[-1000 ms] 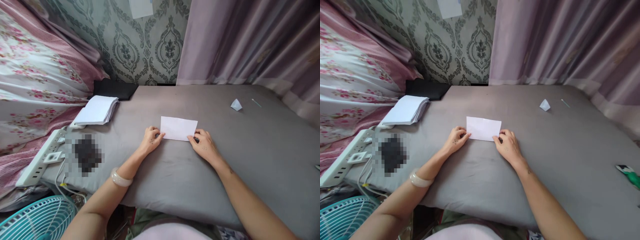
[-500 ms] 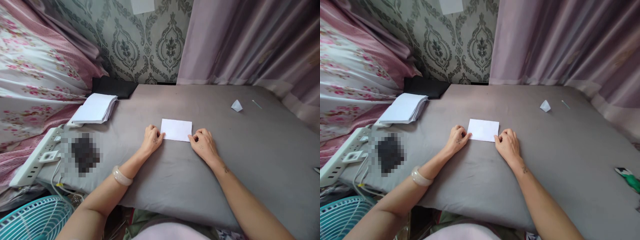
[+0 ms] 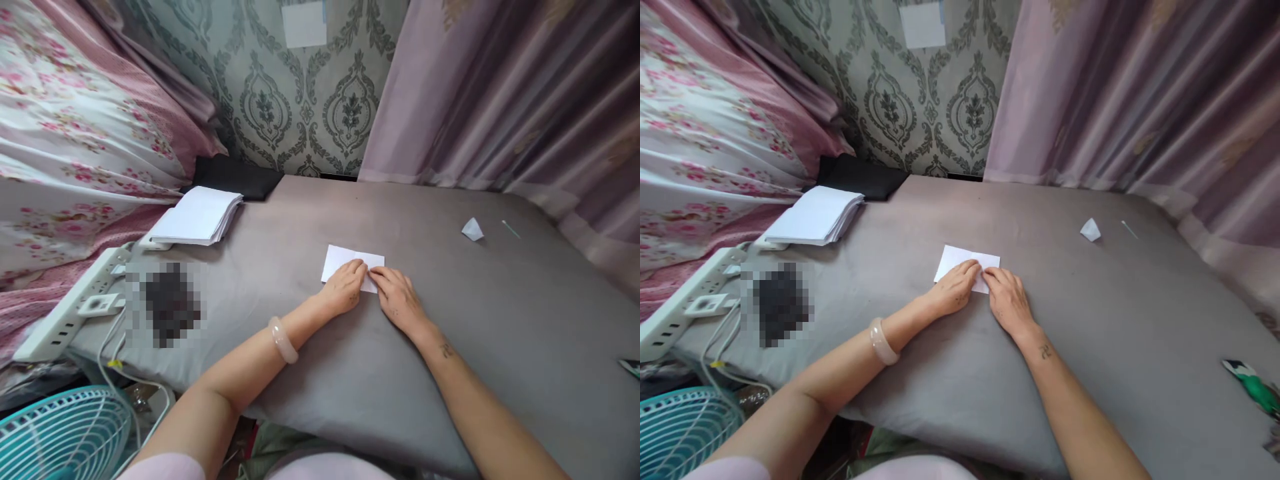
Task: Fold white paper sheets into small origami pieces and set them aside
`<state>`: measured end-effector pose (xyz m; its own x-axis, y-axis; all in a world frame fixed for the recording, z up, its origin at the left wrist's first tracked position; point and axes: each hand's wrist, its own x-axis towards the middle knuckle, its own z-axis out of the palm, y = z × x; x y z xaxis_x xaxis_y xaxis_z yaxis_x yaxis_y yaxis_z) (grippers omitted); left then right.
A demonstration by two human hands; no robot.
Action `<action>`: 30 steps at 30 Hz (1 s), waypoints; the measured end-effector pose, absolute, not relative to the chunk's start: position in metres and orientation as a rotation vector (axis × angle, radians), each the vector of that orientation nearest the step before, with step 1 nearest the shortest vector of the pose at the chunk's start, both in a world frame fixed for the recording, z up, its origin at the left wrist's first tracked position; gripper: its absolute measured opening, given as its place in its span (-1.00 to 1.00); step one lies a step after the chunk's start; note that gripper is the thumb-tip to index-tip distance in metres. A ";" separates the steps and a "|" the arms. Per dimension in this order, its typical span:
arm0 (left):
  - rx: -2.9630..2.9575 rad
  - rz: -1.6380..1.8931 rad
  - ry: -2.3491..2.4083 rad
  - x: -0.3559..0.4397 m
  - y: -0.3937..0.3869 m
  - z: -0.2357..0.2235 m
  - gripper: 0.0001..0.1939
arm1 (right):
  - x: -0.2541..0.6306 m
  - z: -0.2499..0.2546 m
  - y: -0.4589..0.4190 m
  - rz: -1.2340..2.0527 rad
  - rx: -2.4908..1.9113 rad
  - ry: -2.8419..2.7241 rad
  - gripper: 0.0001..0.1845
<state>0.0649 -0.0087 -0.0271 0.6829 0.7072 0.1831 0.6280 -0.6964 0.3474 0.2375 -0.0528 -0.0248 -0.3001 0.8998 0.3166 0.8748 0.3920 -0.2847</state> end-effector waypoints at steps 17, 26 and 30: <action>2.453 0.608 1.602 0.022 0.016 -0.027 -0.37 | 0.233 -0.015 -0.047 0.167 -1.619 -2.235 -0.63; 2.677 0.533 0.944 0.031 -0.005 -0.012 -0.65 | 0.241 -0.032 -0.047 0.262 -1.515 -2.061 -0.60; 2.776 0.473 0.886 0.031 -0.006 -0.010 -0.69 | 0.241 -0.033 -0.043 0.374 -1.451 -1.839 -0.67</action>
<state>0.0311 -0.0056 -0.0096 0.7707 0.5895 0.2420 0.5291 -0.8036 0.2725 0.2409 -0.0431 -0.0328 -0.0752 0.9245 0.3738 0.7052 0.3143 -0.6355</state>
